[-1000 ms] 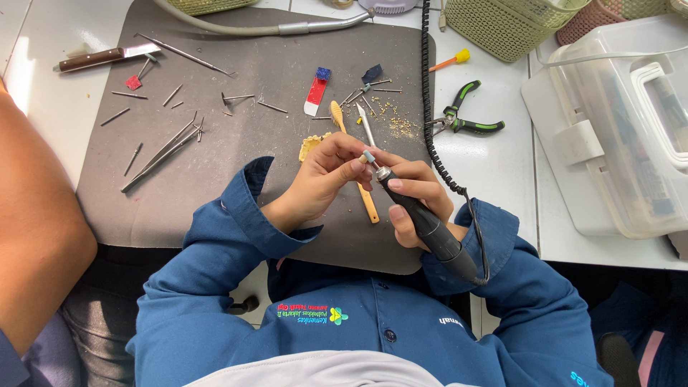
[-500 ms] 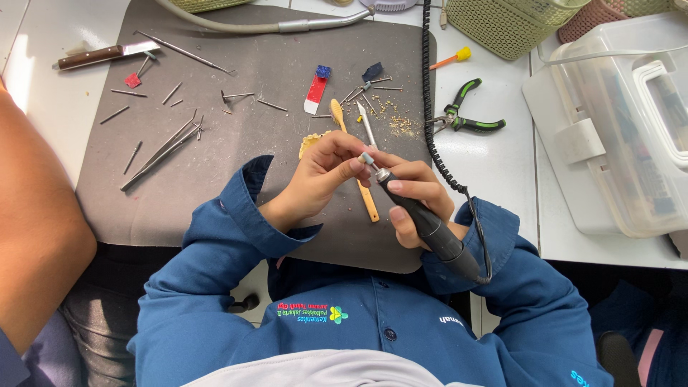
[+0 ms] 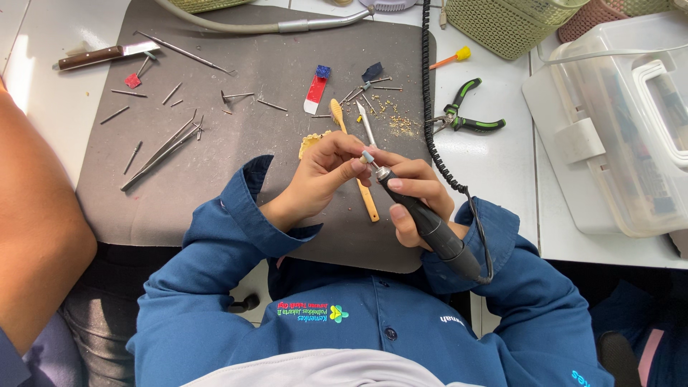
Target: The person uses a rotary handpiece to grind and smooth a yellow dental prosthesis held in the left hand. They switch between manual sanding and powered grinding, rotating the prosthesis to access different surfaces. The person also adjusts the rotary tool's burr during the process.
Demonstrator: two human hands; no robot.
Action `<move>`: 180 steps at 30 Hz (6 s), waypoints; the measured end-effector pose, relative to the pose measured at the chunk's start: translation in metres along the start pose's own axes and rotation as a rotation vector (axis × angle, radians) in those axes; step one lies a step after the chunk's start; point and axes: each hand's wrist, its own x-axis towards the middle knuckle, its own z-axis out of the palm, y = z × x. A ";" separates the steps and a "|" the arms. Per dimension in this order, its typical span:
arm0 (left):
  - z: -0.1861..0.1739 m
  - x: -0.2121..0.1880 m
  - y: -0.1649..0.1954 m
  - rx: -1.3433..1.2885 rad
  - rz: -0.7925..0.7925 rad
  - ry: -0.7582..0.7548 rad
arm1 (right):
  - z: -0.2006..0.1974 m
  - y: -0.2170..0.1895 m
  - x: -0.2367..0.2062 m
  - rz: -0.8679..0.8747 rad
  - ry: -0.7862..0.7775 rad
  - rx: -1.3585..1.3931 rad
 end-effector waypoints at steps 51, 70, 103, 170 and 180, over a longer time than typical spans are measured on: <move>0.007 -0.002 0.002 -0.123 -0.044 -0.006 | 0.003 0.002 -0.005 0.016 0.047 -0.057; 0.005 -0.003 0.003 -0.070 -0.085 0.000 | 0.000 0.000 -0.008 0.052 0.035 -0.076; 0.007 -0.001 0.002 -0.186 -0.052 -0.004 | 0.003 0.005 -0.003 -0.025 -0.011 -0.066; 0.008 -0.002 0.003 -0.211 -0.084 0.012 | 0.004 0.005 -0.004 -0.008 -0.015 -0.090; 0.009 -0.002 0.003 -0.229 -0.060 0.004 | 0.005 0.006 -0.006 0.003 0.023 -0.077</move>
